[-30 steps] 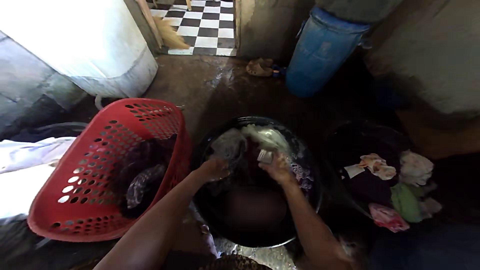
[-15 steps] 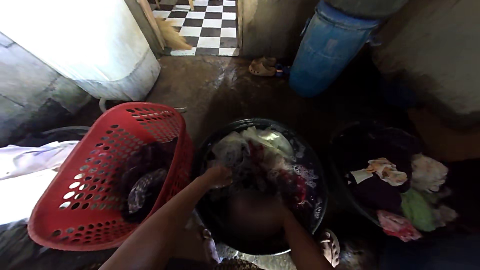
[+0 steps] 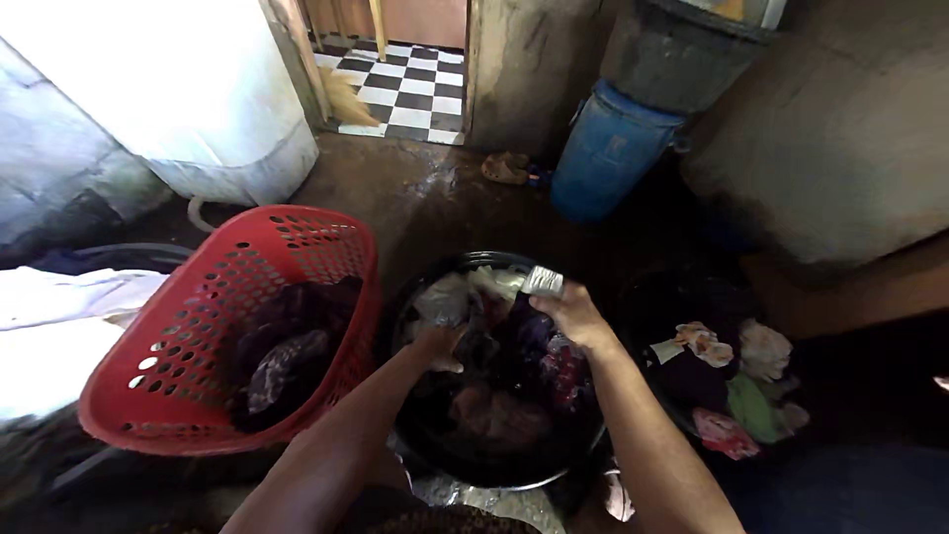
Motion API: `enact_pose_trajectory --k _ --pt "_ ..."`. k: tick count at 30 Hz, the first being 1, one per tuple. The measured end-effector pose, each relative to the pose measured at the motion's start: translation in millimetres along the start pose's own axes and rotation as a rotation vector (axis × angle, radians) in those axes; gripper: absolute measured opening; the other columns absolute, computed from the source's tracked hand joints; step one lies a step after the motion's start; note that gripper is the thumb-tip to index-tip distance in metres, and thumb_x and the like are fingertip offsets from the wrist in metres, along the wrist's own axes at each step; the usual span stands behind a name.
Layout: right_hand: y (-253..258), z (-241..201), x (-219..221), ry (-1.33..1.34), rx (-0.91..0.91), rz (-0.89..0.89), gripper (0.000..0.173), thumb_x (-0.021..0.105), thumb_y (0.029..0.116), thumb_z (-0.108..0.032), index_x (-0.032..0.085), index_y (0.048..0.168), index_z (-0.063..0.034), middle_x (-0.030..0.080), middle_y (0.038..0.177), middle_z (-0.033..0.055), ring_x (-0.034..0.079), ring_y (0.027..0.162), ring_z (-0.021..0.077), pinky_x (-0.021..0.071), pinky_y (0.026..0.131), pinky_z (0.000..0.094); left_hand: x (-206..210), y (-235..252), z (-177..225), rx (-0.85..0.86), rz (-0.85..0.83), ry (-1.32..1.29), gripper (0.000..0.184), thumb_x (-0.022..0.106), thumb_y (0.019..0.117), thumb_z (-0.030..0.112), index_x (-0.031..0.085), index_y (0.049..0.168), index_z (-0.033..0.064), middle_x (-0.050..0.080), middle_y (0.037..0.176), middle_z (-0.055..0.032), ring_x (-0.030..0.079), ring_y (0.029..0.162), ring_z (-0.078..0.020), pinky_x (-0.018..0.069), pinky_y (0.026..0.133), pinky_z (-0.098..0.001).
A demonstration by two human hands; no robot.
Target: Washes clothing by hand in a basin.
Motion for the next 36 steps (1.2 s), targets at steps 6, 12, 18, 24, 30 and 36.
enact_pose_trajectory --k 6,12,18,24,30,36 --pt "-41 -76 4 0.461 -0.283 0.081 0.019 0.067 0.0947 -0.003 0.067 0.113 -0.0083 0.072 0.089 0.0001 0.066 0.068 0.0051 0.0566 0.056 0.0226 17 -6 50 0.183 0.464 -0.722 0.123 0.094 0.0679 0.039 0.022 0.160 -0.0013 0.035 0.162 -0.0203 0.037 0.149 -0.0277 0.0335 0.122 -0.0433" --pt "-39 -58 14 1.042 -0.228 0.215 0.013 0.057 0.0953 -0.007 0.066 0.105 -0.0071 0.072 0.087 0.0074 0.071 0.072 0.0163 0.0619 0.061 0.0352 -29 -31 65 -0.032 0.784 -1.547 0.044 0.054 0.1034 0.003 0.045 0.146 0.0031 0.060 0.131 -0.0154 0.061 0.115 -0.0173 0.0530 0.096 -0.0353" --pt "-4 67 68 0.993 0.475 0.110 0.049 0.033 0.1089 -0.042 0.046 0.143 -0.0095 0.061 0.128 0.0196 0.065 0.104 0.0335 0.0548 0.077 0.0515 -54 -43 53 -0.025 0.875 -2.005 0.029 0.036 0.1124 0.023 0.048 0.137 0.0127 0.062 0.112 -0.0086 0.063 0.098 -0.0170 0.0551 0.082 -0.0376" --pt "-22 121 124 1.082 0.642 0.099 0.087 0.027 0.0977 -0.076 0.024 0.162 -0.0172 0.030 0.163 0.0230 0.039 0.141 0.0481 0.0418 0.097 0.0715 -42 -36 53 -0.012 0.818 -1.788 0.039 0.039 0.1097 0.005 0.042 0.148 0.0091 0.059 0.129 -0.0128 0.060 0.111 -0.0169 0.0535 0.093 -0.0367" --pt "-17 109 140 1.361 0.522 0.057 0.090 0.022 0.0867 -0.090 0.050 0.144 -0.0257 0.061 0.136 0.0161 0.060 0.118 0.0402 0.0516 0.080 0.0690 -15 -49 94 0.093 0.618 -1.854 0.031 0.034 0.1103 0.007 0.048 0.139 0.0084 0.062 0.117 -0.0062 0.061 0.103 -0.0097 0.0534 0.089 -0.0284" --pt "-11 105 133 1.650 0.209 -0.005 0.084 0.041 0.0844 -0.086 0.061 0.128 -0.0177 0.072 0.113 0.0143 0.071 0.102 0.0348 0.0591 0.073 0.0608 -7 -49 94 0.257 0.498 -2.147 0.026 0.027 0.1113 0.009 0.053 0.112 0.0114 0.063 0.093 -0.0028 0.064 0.088 -0.0102 0.0562 0.079 -0.0283"
Point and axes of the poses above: each hand's wrist, its own y-axis towards the middle knuckle, its own x-axis out of the palm, z = x × y, the point moved 2 cm from there along y, towards the middle knuckle
